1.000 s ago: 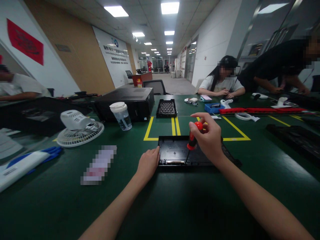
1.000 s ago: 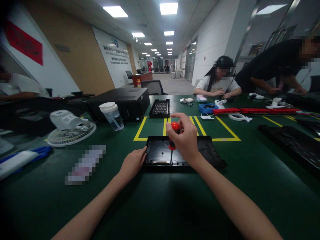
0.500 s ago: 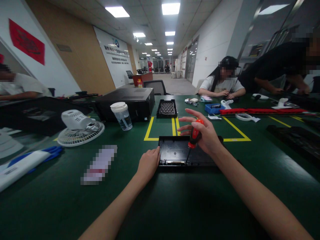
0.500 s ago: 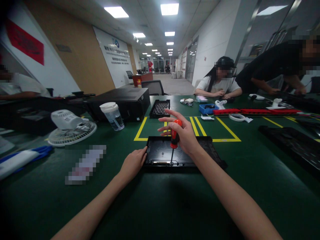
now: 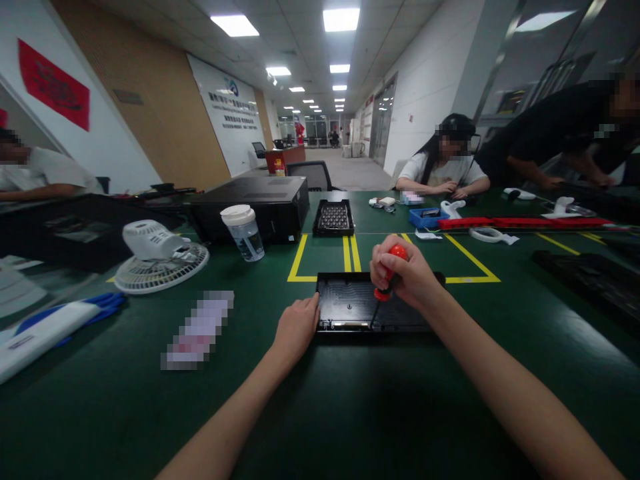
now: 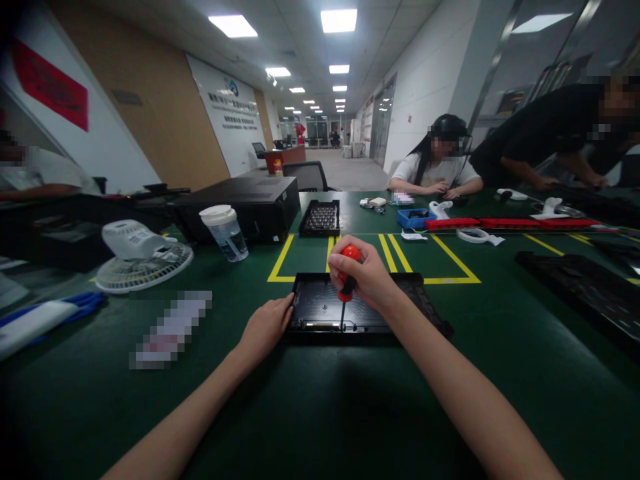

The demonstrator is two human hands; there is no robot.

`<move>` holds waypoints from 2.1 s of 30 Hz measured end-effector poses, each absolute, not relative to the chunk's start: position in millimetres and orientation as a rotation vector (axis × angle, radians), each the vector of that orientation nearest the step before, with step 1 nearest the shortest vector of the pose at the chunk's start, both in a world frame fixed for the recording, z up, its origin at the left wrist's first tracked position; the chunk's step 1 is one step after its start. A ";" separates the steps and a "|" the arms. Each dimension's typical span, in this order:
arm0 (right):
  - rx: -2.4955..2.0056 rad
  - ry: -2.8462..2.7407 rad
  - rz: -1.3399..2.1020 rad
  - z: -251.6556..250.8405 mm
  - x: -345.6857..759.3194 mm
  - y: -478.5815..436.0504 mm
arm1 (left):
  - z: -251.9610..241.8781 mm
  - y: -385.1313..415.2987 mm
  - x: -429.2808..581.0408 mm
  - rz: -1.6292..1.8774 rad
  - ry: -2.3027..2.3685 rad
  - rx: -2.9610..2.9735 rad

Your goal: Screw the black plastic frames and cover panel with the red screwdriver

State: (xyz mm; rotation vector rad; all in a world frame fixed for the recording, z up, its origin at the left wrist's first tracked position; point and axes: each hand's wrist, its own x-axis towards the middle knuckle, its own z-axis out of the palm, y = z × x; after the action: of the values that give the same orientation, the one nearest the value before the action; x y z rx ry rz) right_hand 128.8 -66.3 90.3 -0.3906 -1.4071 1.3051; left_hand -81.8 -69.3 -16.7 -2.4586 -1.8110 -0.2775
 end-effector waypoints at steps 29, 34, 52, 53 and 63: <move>-0.299 -1.431 1.547 97.5 138.4 -66.5 | -16.2 -69.2 -81.9 -0.289 -1.824 -2.456; -0.305 -1.449 1.560 98.0 141.2 -64.8 | -17.3 -69.1 -82.1 -0.298 -1.813 -2.461; -0.356 -1.479 1.575 100.2 148.7 -63.4 | -17.0 -68.9 -81.4 -0.304 -1.829 -2.460; -0.360 -1.479 1.573 100.2 148.9 -63.5 | -17.4 -68.8 -81.6 -0.303 -1.829 -2.458; -0.398 -1.503 1.524 102.9 151.2 -65.0 | -16.5 -69.0 -80.9 -0.292 -1.845 -2.469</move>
State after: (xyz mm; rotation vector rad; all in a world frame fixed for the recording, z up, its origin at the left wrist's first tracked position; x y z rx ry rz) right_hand 151.2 -65.0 102.9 -0.3982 -1.5032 1.5244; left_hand -80.9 -69.0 -16.5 -2.4687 -1.8453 -0.2921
